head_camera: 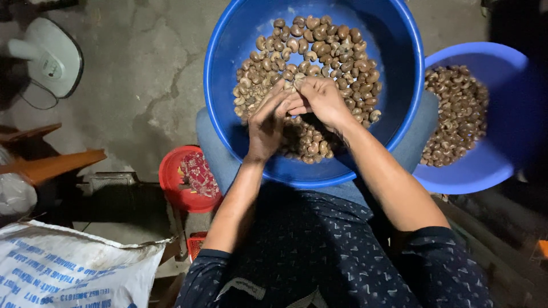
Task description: The person sits with a large blue basin of cashew nuts on their lap and uses a knife to peel the outer skin off the nuts. They transfer the peeled nuts into a smaller blue basin to the right. At one point, they briefly interact with a smartphone placed on a nearby sack before resuming the peeling task.
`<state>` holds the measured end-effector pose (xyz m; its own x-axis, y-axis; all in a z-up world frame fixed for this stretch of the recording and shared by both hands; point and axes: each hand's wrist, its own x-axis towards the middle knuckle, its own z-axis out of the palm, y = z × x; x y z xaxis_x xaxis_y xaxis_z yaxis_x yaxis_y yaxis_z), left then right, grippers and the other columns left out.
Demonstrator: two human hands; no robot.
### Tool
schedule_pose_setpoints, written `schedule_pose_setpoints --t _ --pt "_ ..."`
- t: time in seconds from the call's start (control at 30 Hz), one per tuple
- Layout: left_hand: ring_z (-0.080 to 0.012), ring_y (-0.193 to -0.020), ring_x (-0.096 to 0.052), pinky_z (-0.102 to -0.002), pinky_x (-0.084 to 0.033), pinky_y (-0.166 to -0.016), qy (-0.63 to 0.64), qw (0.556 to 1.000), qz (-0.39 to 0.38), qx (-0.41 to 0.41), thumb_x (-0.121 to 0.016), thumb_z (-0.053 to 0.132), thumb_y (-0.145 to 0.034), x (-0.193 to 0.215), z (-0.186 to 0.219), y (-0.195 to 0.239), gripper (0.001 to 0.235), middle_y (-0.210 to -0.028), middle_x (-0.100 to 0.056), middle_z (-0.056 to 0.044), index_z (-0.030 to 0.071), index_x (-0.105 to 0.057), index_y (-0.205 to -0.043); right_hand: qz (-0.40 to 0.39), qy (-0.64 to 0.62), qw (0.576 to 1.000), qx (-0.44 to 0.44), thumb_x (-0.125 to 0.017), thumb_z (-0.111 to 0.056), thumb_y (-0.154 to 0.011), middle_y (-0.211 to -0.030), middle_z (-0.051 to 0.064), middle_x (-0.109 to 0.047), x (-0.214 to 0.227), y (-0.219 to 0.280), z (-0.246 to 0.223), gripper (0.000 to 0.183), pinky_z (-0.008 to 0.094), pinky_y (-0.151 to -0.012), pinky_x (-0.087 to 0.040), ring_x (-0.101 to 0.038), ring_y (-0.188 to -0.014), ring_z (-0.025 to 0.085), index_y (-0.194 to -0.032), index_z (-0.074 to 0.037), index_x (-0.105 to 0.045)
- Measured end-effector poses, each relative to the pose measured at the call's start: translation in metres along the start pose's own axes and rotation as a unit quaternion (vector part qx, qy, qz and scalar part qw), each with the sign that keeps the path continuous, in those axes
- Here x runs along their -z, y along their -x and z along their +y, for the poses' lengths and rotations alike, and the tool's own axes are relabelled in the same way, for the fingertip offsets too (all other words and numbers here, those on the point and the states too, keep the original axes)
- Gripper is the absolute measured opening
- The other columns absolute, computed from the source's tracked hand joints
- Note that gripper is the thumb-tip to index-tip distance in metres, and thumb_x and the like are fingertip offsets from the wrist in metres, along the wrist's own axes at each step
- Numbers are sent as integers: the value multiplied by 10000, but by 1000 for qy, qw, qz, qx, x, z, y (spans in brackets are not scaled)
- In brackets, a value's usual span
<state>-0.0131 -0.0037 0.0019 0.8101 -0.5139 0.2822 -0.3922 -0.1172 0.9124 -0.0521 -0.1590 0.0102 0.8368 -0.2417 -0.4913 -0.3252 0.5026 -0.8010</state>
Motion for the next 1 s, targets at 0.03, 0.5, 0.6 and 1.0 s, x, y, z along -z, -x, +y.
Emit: schedule_pose_setpoints --t 0.03,0.5,0.6,1.0 --pt "-434 -1263 -628 -540 -523 -1055 0 1000 0 0 -603 115 -1064 1 1 -1 227 -1341 -670 -240 37 -727 -1238 0 0 1000 0 -524 -135 -1012 -708 114 -656 -3 3 -5 239 420 -667 -678 -765 -677 221 -819 -37 -623" --pt "-438 -1240 -637 -560 -525 -1032 74 991 27 107 -615 203 -1075 10 20 -9 275 -1326 -659 -291 -12 -716 -1215 -91 103 984 113 -541 -43 -1024 -1003 181 -726 13 -3 11 309 405 -761 -670 -736 -879 220 -1322 29 -578" --pt "-379 -1280 -610 -513 -539 -1036 111 983 32 141 -631 194 -1069 5 8 -5 259 -1374 -639 -262 18 -728 -1232 -88 112 982 128 -545 -22 -1033 -976 212 -714 31 -15 37 283 423 -735 -668 -730 -848 245 -1306 51 -565" --pt "-242 -1049 -727 -415 -593 -922 73 980 114 143 -681 224 -1044 4 -4 -4 212 -1123 -770 -183 75 -772 -1164 -90 121 974 171 -604 -7 -1015 -932 186 -719 7 -8 22 243 345 -692 -677 -709 -813 186 -1252 44 -583"
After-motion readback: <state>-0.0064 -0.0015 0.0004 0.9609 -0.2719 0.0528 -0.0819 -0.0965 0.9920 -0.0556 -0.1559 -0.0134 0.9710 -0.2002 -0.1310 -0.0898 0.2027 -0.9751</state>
